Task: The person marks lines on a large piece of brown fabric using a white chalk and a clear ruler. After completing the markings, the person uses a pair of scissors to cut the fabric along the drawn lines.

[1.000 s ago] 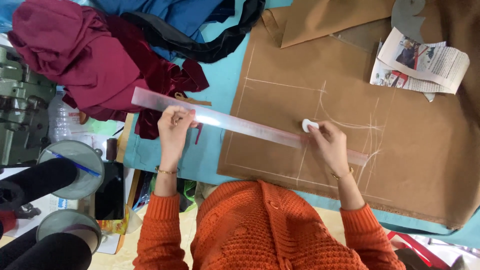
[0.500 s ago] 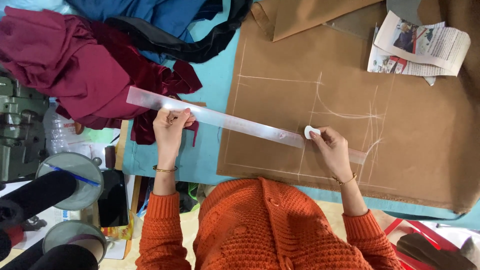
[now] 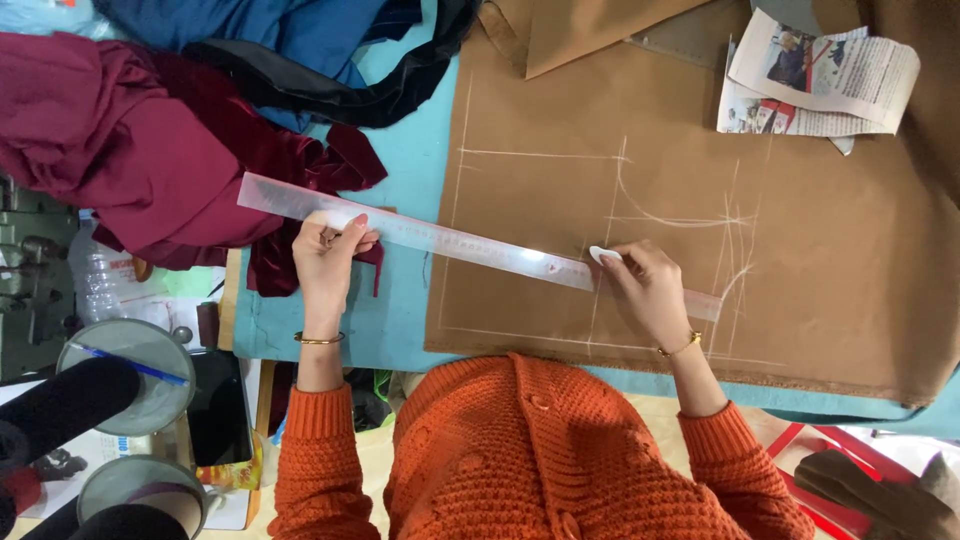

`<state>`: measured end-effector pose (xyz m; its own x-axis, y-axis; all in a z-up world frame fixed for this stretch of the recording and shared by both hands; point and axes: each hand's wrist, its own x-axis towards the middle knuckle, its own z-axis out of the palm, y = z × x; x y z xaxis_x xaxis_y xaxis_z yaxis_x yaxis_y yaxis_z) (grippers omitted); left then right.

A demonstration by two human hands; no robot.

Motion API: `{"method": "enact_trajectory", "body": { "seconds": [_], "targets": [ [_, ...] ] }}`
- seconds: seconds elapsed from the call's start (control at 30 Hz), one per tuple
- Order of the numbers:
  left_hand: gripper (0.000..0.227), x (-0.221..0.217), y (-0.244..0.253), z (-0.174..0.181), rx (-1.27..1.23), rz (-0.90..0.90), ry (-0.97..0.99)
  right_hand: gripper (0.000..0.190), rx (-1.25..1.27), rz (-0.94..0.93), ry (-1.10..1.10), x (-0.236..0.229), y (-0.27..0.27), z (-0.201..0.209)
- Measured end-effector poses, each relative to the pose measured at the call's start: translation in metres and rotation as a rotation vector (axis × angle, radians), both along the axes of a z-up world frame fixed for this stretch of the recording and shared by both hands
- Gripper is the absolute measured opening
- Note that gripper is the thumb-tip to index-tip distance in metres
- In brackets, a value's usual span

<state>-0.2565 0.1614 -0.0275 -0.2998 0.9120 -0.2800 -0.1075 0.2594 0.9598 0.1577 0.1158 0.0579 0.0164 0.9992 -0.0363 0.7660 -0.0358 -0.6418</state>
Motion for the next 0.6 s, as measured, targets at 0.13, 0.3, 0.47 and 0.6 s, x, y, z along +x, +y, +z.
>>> {"method": "enact_trajectory", "body": {
  "seconds": [0.13, 0.3, 0.47, 0.6],
  "targets": [
    [0.021, 0.004, 0.002, 0.015, 0.006, -0.005, 0.0, 0.004, 0.025, 0.057, -0.05, -0.004, 0.005, 0.001],
    [0.019, 0.009, 0.0, 0.015, 0.021, 0.024, 0.02, 0.007, 0.003, 0.197, -0.149, -0.006, 0.013, 0.0],
    [0.018, 0.015, 0.001, 0.025, 0.021, 0.034, 0.037, 0.006, -0.004, 0.245, -0.156, -0.017, 0.017, 0.013],
    [0.018, 0.015, 0.0, 0.014, 0.026, 0.057, 0.043, 0.005, -0.02, 0.257, -0.149, -0.017, 0.016, 0.009]
  ]
}}
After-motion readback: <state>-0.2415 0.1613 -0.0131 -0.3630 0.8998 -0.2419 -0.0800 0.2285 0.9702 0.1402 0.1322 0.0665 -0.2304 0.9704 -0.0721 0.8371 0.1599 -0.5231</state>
